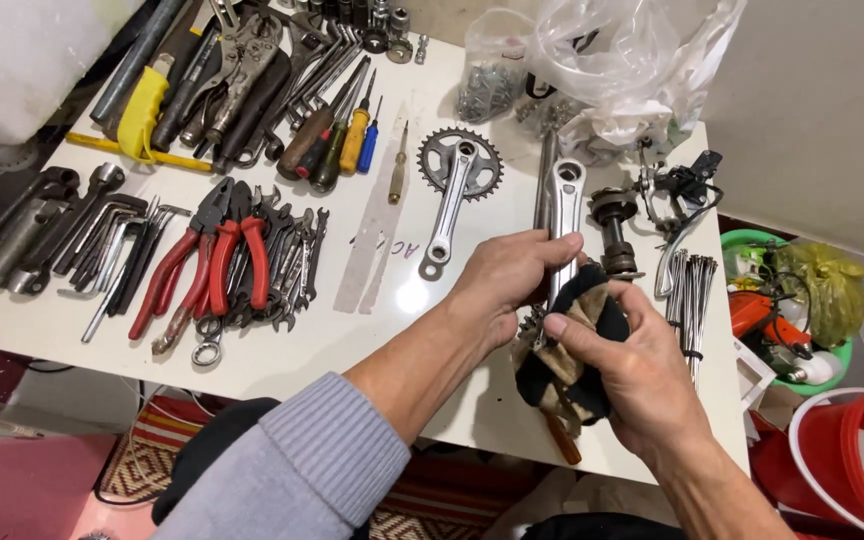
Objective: Cleaning dirt and debris from a bicycle crank arm using a small pick and a cloth on a workbench.
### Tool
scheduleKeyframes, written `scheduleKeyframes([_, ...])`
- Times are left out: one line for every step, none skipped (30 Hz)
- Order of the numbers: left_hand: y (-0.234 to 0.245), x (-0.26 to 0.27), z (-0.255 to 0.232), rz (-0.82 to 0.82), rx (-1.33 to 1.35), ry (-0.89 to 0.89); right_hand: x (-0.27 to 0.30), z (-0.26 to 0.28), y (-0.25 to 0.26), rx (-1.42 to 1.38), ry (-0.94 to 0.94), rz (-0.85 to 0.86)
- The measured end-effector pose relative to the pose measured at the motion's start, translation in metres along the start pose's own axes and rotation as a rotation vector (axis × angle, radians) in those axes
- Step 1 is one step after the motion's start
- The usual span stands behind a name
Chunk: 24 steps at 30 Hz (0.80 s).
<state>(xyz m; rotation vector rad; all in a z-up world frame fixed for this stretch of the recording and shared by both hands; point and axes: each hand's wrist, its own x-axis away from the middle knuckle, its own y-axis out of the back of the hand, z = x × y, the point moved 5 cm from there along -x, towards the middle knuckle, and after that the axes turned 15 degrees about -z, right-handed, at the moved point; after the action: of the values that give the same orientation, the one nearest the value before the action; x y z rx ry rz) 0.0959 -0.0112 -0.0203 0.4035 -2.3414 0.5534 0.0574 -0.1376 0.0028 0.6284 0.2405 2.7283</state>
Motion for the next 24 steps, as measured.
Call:
scheduleKeyframes([-0.003, -0.021, 0.012, 0.003, 0.001, -0.001, -0.016, -0.014, 0.005, 0.000, 0.003, -0.002])
scheduleKeyframes([-0.005, -0.042, 0.019, -0.002, 0.001, -0.107, -0.032, -0.026, 0.009, -0.058, 0.037, 0.012])
scheduleKeyframes([-0.008, -0.062, 0.026, -0.007, 0.003, -0.213, -0.048, -0.037, 0.014, -0.115, 0.072, 0.029])
scheduleKeyframes([-0.009, -0.068, 0.026, -0.004, 0.006, -0.215, -0.053, -0.034, 0.013, -0.114, 0.076, 0.027])
scheduleKeyframes([-0.010, -0.075, 0.023, -0.008, -0.039, -0.283, -0.058, -0.033, 0.013, -0.111, 0.047, 0.021])
scheduleKeyframes([-0.012, -0.081, 0.021, -0.013, -0.084, -0.352, -0.063, -0.032, 0.013, -0.108, 0.018, 0.014])
scheduleKeyframes([-0.010, -0.070, 0.014, -0.010, -0.082, -0.353, -0.067, -0.025, 0.008, -0.108, 0.021, 0.012])
scheduleKeyframes([-0.007, -0.059, 0.005, -0.060, -0.256, -0.431, -0.070, -0.019, 0.004, -0.085, -0.007, 0.016])
scheduleKeyframes([-0.004, -0.048, -0.003, -0.112, -0.432, -0.507, -0.074, -0.015, -0.001, -0.063, -0.037, 0.019])
scheduleKeyframes([-0.001, -0.059, -0.002, -0.109, -0.433, -0.508, -0.076, -0.007, -0.007, -0.064, -0.036, 0.017])
scheduleKeyframes([0.004, -0.068, -0.005, -0.186, -0.538, -0.596, -0.078, -0.001, -0.014, -0.011, -0.039, 0.025])
scheduleKeyframes([0.008, -0.076, -0.008, -0.263, -0.644, -0.683, -0.080, 0.005, -0.021, 0.041, -0.043, 0.034])
scheduleKeyframes([0.013, -0.075, -0.013, -0.262, -0.646, -0.685, -0.090, 0.005, -0.027, 0.038, -0.043, 0.033])
scheduleKeyframes([0.020, -0.073, -0.022, -0.335, -0.691, -0.743, -0.100, 0.005, -0.033, 0.080, -0.039, 0.030])
scheduleKeyframes([0.027, -0.070, -0.030, -0.409, -0.734, -0.799, -0.111, 0.005, -0.038, 0.125, -0.035, 0.027])
scheduleKeyframes([0.031, -0.081, -0.029, -0.408, -0.735, -0.798, -0.120, 0.004, -0.044, 0.125, -0.035, 0.026])
scheduleKeyframes([0.037, -0.092, -0.026, -0.429, -0.802, -0.755, -0.128, 0.003, -0.051, 0.131, -0.026, 0.035])
scheduleKeyframes([0.043, -0.104, -0.024, -0.449, -0.869, -0.710, -0.136, 0.003, -0.058, 0.137, -0.017, 0.044])
scheduleKeyframes([0.047, -0.107, -0.023, -0.450, -0.869, -0.710, -0.135, 0.006, -0.063, 0.137, -0.017, 0.045])
scheduleKeyframes([0.053, -0.111, -0.022, -0.455, -0.851, -0.684, -0.133, 0.010, -0.068, 0.148, -0.001, 0.025])
scheduleKeyframes([0.057, -0.115, -0.020, -0.460, -0.832, -0.656, -0.132, 0.014, -0.073, 0.161, 0.012, 0.005])
scheduleKeyframes([0.059, -0.116, -0.020, -0.460, -0.832, -0.653, -0.146, 0.007, -0.076, 0.163, 0.011, 0.006])
scheduleKeyframes([0.061, -0.118, -0.019, -0.455, -0.856, -0.645, -0.159, 0.000, -0.079, 0.180, 0.024, 0.015])
scheduleKeyframes([0.062, -0.120, -0.018, -0.449, -0.881, -0.636, -0.172, -0.007, -0.083, 0.197, 0.036, 0.023])
